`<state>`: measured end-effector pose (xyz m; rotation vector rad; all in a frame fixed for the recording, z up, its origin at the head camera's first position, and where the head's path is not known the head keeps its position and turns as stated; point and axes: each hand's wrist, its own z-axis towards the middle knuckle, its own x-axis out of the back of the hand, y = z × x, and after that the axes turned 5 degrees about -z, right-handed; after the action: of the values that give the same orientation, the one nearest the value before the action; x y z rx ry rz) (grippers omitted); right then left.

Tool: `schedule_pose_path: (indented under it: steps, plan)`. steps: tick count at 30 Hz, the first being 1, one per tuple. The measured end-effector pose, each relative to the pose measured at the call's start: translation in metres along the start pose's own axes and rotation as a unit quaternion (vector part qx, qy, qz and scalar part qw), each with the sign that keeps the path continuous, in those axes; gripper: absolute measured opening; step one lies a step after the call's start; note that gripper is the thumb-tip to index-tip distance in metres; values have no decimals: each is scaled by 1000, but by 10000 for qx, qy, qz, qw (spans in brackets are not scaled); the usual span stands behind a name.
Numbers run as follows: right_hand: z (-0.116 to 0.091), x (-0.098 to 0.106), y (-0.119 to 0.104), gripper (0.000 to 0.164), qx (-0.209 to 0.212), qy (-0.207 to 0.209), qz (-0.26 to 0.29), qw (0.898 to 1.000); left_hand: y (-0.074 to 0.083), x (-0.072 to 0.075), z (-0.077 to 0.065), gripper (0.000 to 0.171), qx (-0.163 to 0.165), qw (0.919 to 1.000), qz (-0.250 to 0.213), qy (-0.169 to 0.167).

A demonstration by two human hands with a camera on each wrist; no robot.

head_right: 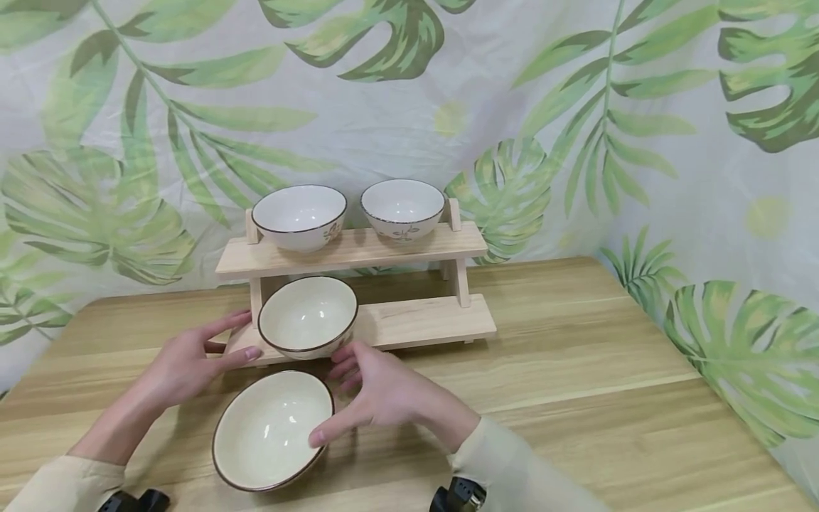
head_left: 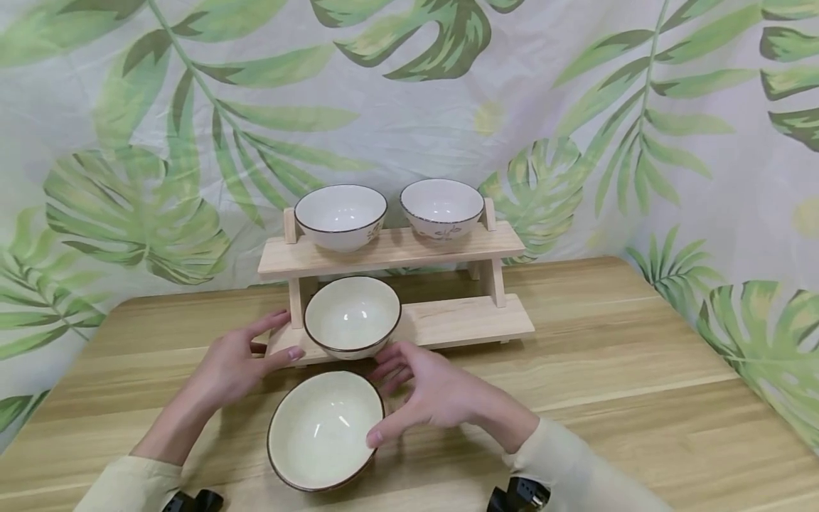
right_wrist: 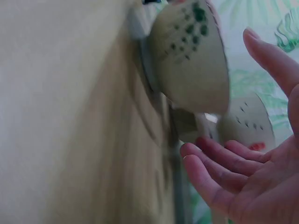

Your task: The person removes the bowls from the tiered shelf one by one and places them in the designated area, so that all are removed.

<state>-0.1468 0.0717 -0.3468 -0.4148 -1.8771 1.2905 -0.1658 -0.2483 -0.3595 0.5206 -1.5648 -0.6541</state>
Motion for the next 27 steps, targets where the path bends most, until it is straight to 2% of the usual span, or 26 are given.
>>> schedule_pose_path:
  steps: [7, 13, 27]
  plan:
    - [-3, 19, -3, 84, -106, 566, -125, 9983, 0, -1, 1, 86, 15, 10000, -51, -7]
    - [-1, 27, -4, 93, 52, 1052, -209, 9942, -1, 0, 0, 86, 27, 10000, -39, -12]
    - [7, 28, -7, 113, 202, 1393, 50, 9900, 1, 2, 0, 85, 5, 10000, -91, -14]
